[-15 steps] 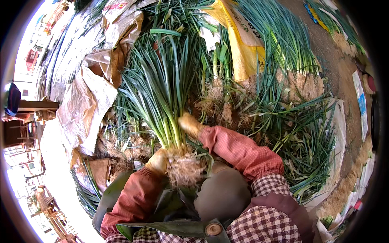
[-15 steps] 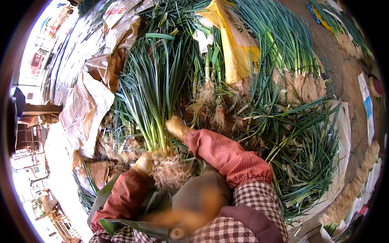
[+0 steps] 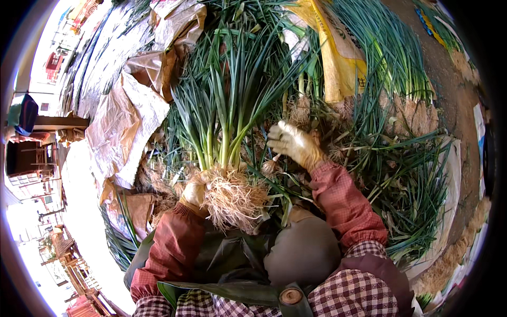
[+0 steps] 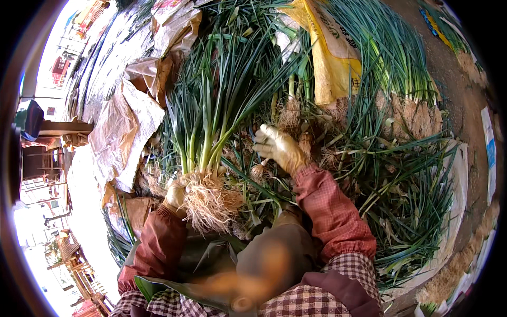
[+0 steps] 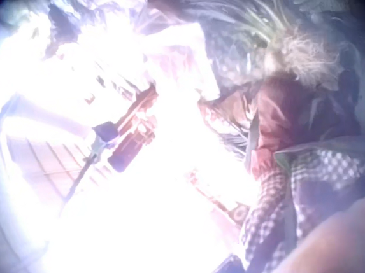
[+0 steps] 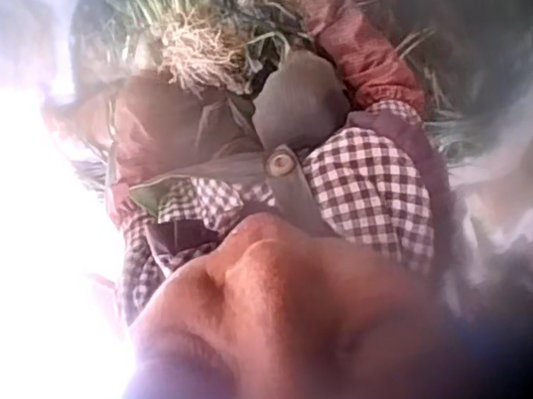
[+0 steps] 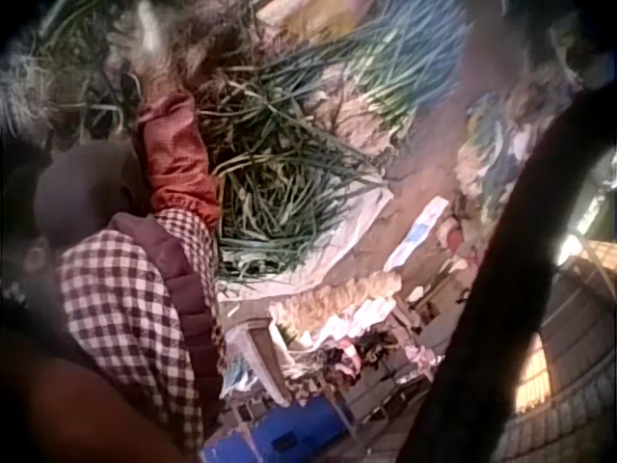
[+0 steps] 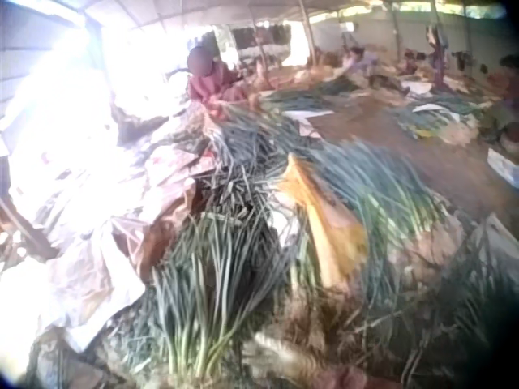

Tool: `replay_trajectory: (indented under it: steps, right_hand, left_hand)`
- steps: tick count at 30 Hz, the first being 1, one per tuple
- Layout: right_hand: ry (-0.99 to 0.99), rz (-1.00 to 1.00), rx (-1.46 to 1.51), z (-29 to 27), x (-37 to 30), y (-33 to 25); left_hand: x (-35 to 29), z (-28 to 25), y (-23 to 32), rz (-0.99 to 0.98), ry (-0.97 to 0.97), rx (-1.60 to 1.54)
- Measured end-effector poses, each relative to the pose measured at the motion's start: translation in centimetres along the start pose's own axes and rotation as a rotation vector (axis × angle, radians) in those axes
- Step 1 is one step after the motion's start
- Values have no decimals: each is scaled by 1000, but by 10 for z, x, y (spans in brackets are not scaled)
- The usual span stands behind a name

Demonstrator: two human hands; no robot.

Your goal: The person cleans green onions by hand, peeling away the outer layers and dirt from the stalks and roots before organizing them into bundles.

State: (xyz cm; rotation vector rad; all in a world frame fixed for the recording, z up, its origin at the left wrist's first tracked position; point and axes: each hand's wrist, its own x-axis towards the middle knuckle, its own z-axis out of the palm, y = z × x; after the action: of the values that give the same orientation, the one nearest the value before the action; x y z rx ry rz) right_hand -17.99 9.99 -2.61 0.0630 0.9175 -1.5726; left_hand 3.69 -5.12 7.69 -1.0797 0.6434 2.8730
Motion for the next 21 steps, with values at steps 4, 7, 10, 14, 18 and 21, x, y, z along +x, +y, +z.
replay_trajectory:
  steps: [4,7,10,14,18,21]
  right_hand:
    - [-397,152,231,48,2,25]
    - [-510,128,579,77,9,-4]
    - [-590,-51,572,107,-14,-34]
    - [-502,-178,408,117,-10,-52]
    - [-333,-176,477,121,4,-60]
    - [-269,-291,453,71,33,-69]
  left_hand:
    - [6,18,-13,-80,-89,370]
    - [-4,60,-11,-155,-212,493]
    - [9,64,10,-342,-301,477]
    - [9,66,13,-308,-285,482]
    - [-20,83,-29,91,-22,-172]
    - [-37,44,-44,-191,160,-162]
